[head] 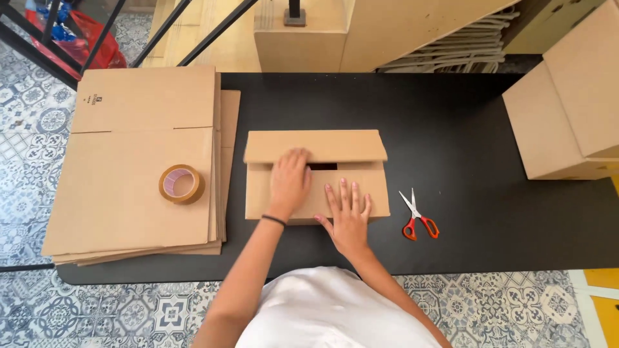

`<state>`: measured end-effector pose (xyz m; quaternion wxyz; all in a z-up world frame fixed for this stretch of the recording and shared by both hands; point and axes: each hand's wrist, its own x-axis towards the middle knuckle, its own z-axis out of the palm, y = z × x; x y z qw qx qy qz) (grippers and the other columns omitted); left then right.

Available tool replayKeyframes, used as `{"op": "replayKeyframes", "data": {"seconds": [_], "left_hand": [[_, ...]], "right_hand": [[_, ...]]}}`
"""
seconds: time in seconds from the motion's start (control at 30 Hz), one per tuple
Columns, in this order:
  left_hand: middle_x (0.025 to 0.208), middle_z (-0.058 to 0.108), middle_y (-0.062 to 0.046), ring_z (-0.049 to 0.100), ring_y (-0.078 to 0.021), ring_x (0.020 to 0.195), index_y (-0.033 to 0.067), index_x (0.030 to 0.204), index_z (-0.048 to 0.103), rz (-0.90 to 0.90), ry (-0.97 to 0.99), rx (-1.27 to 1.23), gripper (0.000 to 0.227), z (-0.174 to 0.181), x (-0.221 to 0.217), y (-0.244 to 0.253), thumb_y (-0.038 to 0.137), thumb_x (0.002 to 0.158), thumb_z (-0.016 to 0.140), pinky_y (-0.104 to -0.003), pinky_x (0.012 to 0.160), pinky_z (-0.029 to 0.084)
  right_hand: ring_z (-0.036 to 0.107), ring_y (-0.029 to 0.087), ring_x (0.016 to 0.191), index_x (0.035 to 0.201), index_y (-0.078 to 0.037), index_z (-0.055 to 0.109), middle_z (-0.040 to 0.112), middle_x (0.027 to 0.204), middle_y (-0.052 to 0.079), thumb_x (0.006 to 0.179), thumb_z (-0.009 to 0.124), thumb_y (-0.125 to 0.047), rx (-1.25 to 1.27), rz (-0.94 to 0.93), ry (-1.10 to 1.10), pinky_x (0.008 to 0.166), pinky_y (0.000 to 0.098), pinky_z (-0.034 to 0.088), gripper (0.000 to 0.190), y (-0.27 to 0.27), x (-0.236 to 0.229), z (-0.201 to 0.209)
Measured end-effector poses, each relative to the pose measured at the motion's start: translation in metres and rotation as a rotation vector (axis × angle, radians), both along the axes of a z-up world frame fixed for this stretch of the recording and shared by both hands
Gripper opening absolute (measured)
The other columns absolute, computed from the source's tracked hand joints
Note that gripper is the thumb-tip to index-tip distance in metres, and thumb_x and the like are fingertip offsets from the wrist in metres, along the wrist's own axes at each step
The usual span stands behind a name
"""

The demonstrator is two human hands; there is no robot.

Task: The person unfolds a flat cardboard box by hand, folds the bottom flaps in, and applies a strip of tape using a hand-held roll of tape. After cutting the tape with shears, the person repeats the process for a second box and stacks it on a pile of boxes.

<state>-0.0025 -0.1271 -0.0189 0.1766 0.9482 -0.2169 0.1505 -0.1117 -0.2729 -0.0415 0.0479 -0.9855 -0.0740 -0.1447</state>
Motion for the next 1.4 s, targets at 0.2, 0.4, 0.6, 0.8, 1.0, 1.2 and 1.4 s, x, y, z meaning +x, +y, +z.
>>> {"op": "replayKeyframes", "data": {"seconds": [0.2, 0.4, 0.6, 0.8, 1.0, 1.2, 1.4], "left_hand": [[0.141, 0.038, -0.005, 0.031, -0.0213, 0.131, 0.0143, 0.138, 0.035, -0.012, 0.048, 0.073, 0.053, -0.023, -0.026, 0.006, 0.025, 0.088, 0.044, -0.038, 0.109, 0.021], [0.144, 0.033, -0.003, 0.026, -0.0198, 0.134, 0.0152, 0.14, 0.032, -0.024, 0.065, 0.113, 0.049, -0.021, -0.022, 0.006, 0.026, 0.092, 0.036, -0.038, 0.11, 0.017], [0.149, 0.021, -0.001, 0.016, -0.0189, 0.137, 0.0159, 0.143, 0.022, -0.011, 0.196, 0.214, 0.052, -0.009, -0.028, 0.007, 0.028, 0.093, 0.028, -0.041, 0.112, 0.009], [0.151, 0.013, 0.002, 0.009, -0.0176, 0.138, 0.0173, 0.145, 0.016, 0.007, 0.281, 0.267, 0.055, -0.009, -0.028, 0.005, 0.029, 0.092, 0.024, -0.043, 0.111, 0.004], [0.151, 0.012, 0.003, 0.01, -0.0169, 0.138, 0.0177, 0.145, 0.015, 0.018, 0.296, 0.287, 0.058, -0.014, -0.023, 0.004, 0.03, 0.089, 0.026, -0.044, 0.112, 0.005], [0.151, 0.012, 0.003, 0.01, -0.0165, 0.138, 0.0189, 0.145, 0.014, 0.019, 0.298, 0.284, 0.058, -0.011, -0.026, 0.004, 0.03, 0.09, 0.025, -0.044, 0.112, 0.005], [0.151, 0.013, 0.002, 0.011, -0.0176, 0.138, 0.0196, 0.145, 0.015, 0.034, 0.281, 0.26, 0.056, -0.002, -0.027, 0.009, 0.033, 0.091, 0.024, -0.045, 0.111, 0.005]], "right_hand": [[0.017, 0.036, 0.133, 0.141, -0.021, 0.025, 0.019, 0.146, 0.016, 0.086, 0.035, -0.06, 0.083, -0.023, 0.146, 0.099, 0.0582, 0.013, 0.069, 0.003, 0.001, 0.015], [0.01, 0.037, 0.135, 0.142, -0.013, 0.02, 0.012, 0.148, 0.018, 0.088, 0.032, -0.058, 0.172, -0.033, 0.292, 0.102, 0.0563, 0.012, 0.072, 0.01, 0.03, 0.036], [0.006, 0.035, 0.137, 0.142, -0.01, 0.02, 0.014, 0.149, 0.014, 0.089, 0.03, -0.054, 0.023, 0.004, 0.222, 0.105, 0.0567, -0.001, 0.07, 0.018, 0.037, 0.019], [0.005, 0.031, 0.137, 0.143, -0.012, 0.017, 0.012, 0.15, 0.009, 0.09, 0.026, -0.052, 0.007, 0.029, 0.259, 0.106, 0.0571, -0.003, 0.067, 0.017, 0.035, 0.012], [0.002, 0.029, 0.138, 0.143, -0.012, 0.016, 0.009, 0.151, 0.006, 0.09, 0.024, -0.052, 0.012, 0.035, 0.322, 0.106, 0.0567, -0.005, 0.067, 0.017, 0.036, 0.014], [0.002, 0.029, 0.138, 0.144, -0.013, 0.014, 0.009, 0.151, 0.006, 0.09, 0.026, -0.053, 0.017, 0.036, 0.335, 0.106, 0.0573, -0.005, 0.068, 0.015, 0.034, 0.018], [0.011, 0.031, 0.137, 0.142, -0.013, 0.022, 0.018, 0.149, 0.008, 0.089, 0.031, -0.054, 0.093, -0.149, 0.264, 0.104, 0.0612, 0.001, 0.068, -0.018, 0.044, 0.016]]}}
